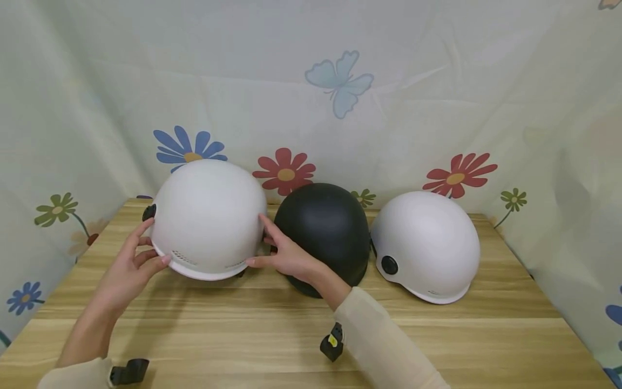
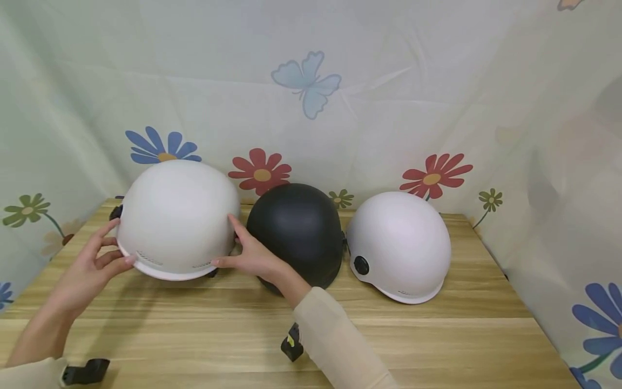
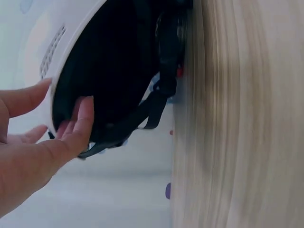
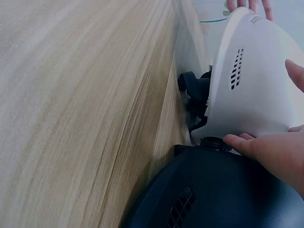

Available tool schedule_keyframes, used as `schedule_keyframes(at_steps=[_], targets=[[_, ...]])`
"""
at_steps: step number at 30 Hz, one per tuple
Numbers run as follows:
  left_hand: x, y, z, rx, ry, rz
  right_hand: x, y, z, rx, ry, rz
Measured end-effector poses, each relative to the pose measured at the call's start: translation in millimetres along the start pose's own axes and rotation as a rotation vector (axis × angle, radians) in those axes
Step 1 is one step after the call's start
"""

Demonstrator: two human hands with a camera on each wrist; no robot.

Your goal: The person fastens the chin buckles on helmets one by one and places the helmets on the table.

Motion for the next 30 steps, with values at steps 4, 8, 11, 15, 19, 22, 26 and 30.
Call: schedule_keyframes(at_steps=[4, 8, 11, 15, 19, 22, 26, 30], targets=[[-8.3, 0.7, -6.1, -0.039, 0.13, -0.011, 0, -0.2, 0, 0.004, -0.02, 0.014], [-13.9, 0.6, -9.6, -0.03, 0.309, -0.045, -1, 0.0, 1, 0.005, -0.024, 0.022], [-16.1, 0.4, -11.2, -0.028, 0.402, -0.049, -1, 0.0, 3, 0.007, -0.027, 0.022], [-18.7, 0.2, -12.9, -0.038, 0.493, -0.061, -1, 0.4, 4, 0.009, -0.043, 0.02], [-21.8, 1.3, -13.3, -0.052, 0.562, -0.088, -2, 2.1, 6, 0.015, -0.046, 0.006], [-24.4, 2.9, -12.4, -0.058, 0.594, -0.096, 0, 4.1, 7, 0.023, -0.045, -0.005], [-28.7, 4.8, -10.9, -0.062, 0.598, -0.101, 4, 6.7, 8, 0.031, -0.045, -0.001], [-33.2, 5.9, -10.9, -0.053, 0.617, -0.123, 7, 8.1, 9, 0.037, -0.056, 0.007]])
Point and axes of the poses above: each hand's wrist, its own y-axis away from the middle knuckle, its own z-axis out of the back of the hand, x = y × z, the point moved 1 cm from there along -y, towards the middle knuckle, and after that the axes turned 12 degrees about z, right-handed, at the moved point
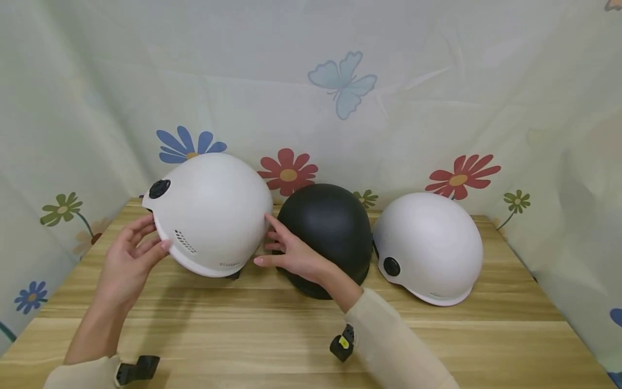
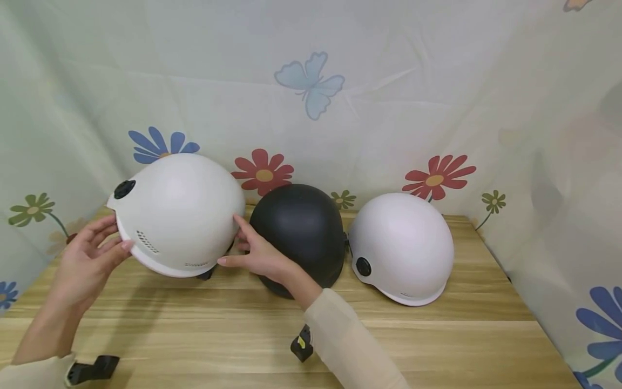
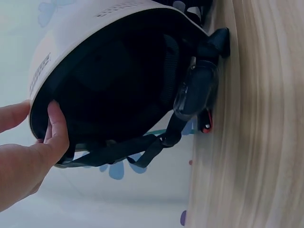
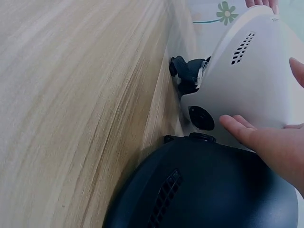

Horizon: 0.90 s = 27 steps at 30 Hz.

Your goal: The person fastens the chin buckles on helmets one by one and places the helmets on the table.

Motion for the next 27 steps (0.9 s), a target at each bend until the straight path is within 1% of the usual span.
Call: schedule_keyframes(at_steps=[2, 7, 11, 16, 23, 27], targets=[[-1.1, -0.3, -1.7, 0.004, 0.003, 0.0, 1, 0.6, 0, 0.001, -0.007, -0.002], [-4.2, -1.2, -4.7, -0.001, -0.024, 0.015, 5, 2.4, 0, 0.007, -0.027, -0.009], [-7.4, -1.4, -7.0, 0.012, -0.012, 0.001, 8, 4.0, 1, 0.01, -0.031, -0.007], [-10.9, -1.5, -9.8, 0.014, -0.004, -0.009, 12, 4.7, 1, 0.012, -0.007, -0.003], [-15.7, -2.1, -12.2, -0.005, -0.027, 0.019, 18, 4.5, 0, 0.013, 0.031, -0.012], [-18.3, -2.6, -14.7, 0.025, -0.009, 0.004, 20, 4.2, 1, 0.009, 0.051, -0.011]])
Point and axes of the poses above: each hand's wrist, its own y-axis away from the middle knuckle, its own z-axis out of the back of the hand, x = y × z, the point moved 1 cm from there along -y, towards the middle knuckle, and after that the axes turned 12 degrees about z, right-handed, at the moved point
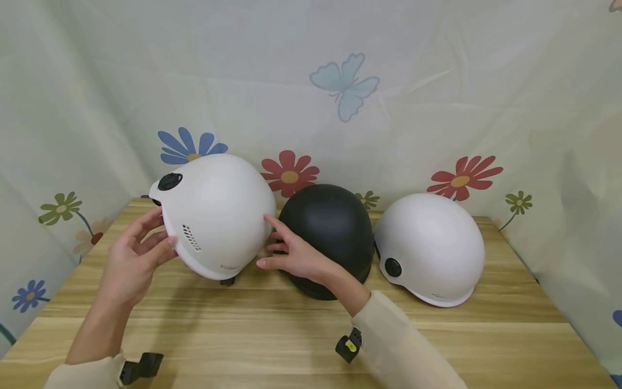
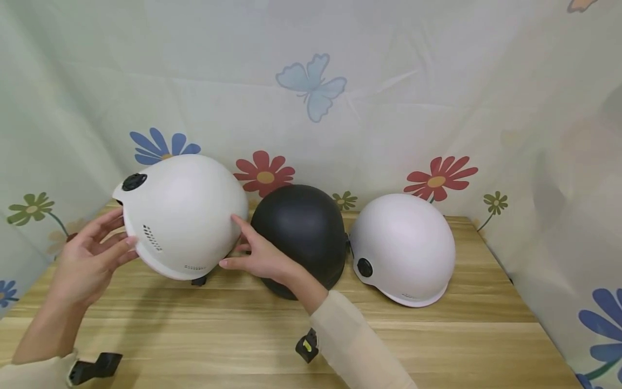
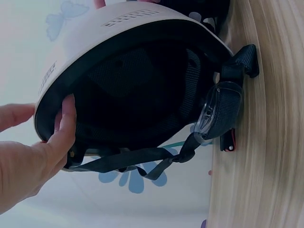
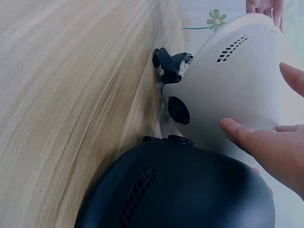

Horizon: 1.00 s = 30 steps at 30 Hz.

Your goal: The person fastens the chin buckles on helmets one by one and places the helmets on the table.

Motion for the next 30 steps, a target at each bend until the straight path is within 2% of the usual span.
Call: schedule_keyframes(at_steps=[4, 8, 15, 25, 30], targets=[[-2.5, 0.7, -3.3, 0.033, 0.024, -0.032, 1, 0.6, 1, -0.007, 0.014, -0.002], [-4.4, 0.6, -5.9, 0.031, 0.026, -0.047, 2, 1.5, 2, -0.007, 0.005, -0.002], [-7.5, 0.8, -9.2, -0.002, -0.049, -0.043, 4, 1.8, 4, -0.016, -0.014, -0.012], [-12.9, 1.2, -12.4, 0.029, -0.05, -0.075, 4, 2.7, 5, -0.003, -0.047, -0.01], [-14.7, 2.1, -15.5, 0.022, -0.083, -0.06, 3, 3.0, 4, -0.006, -0.067, -0.009]])
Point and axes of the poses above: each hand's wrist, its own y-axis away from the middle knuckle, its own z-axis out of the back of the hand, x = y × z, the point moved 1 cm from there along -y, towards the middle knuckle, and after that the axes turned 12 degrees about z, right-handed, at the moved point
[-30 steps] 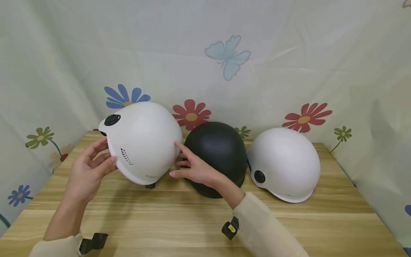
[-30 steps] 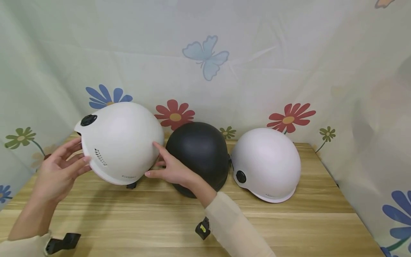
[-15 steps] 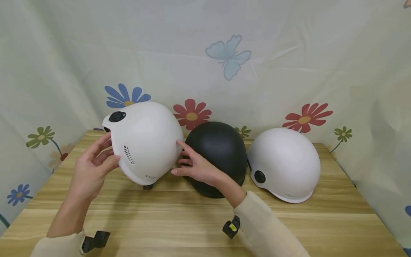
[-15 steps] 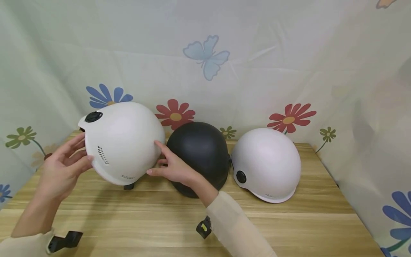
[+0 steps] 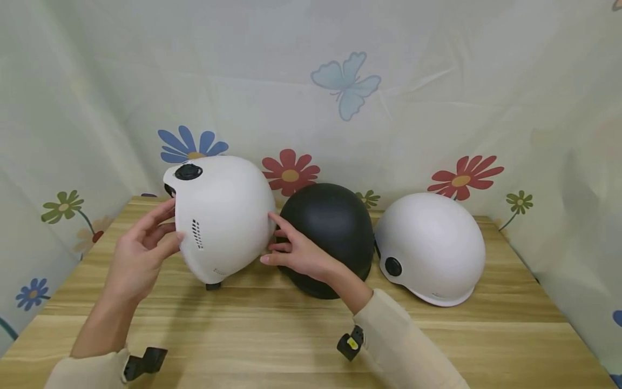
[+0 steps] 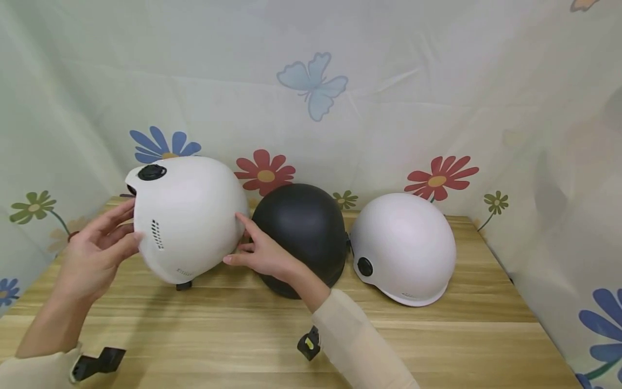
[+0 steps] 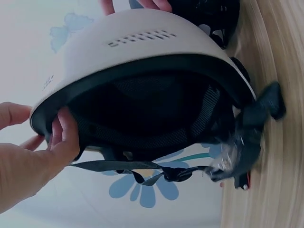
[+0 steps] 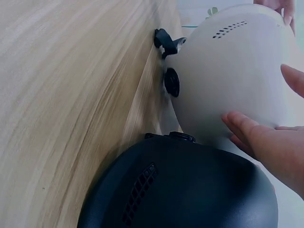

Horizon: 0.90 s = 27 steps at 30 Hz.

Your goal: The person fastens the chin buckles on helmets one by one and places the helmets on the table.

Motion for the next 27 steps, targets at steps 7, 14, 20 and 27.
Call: schedule_keyframes(at_steps=[7, 14, 20, 27], targets=[[-5.2, 1.7, -5.7, -0.101, -0.454, 0.024, -1, -1.2, -2, -0.002, -0.02, 0.022], [-5.9, 8.3, -3.8, -0.099, -0.632, 0.038, 3, -0.6, 2, -0.007, -0.035, 0.029], [-2.4, 13.7, -2.6, -0.039, -0.613, 0.051, 1, -0.3, 3, -0.009, -0.032, 0.028], [6.4, 17.6, -2.1, 0.047, -0.554, 0.056, 0, 2.3, 4, -0.017, 0.001, 0.027]])
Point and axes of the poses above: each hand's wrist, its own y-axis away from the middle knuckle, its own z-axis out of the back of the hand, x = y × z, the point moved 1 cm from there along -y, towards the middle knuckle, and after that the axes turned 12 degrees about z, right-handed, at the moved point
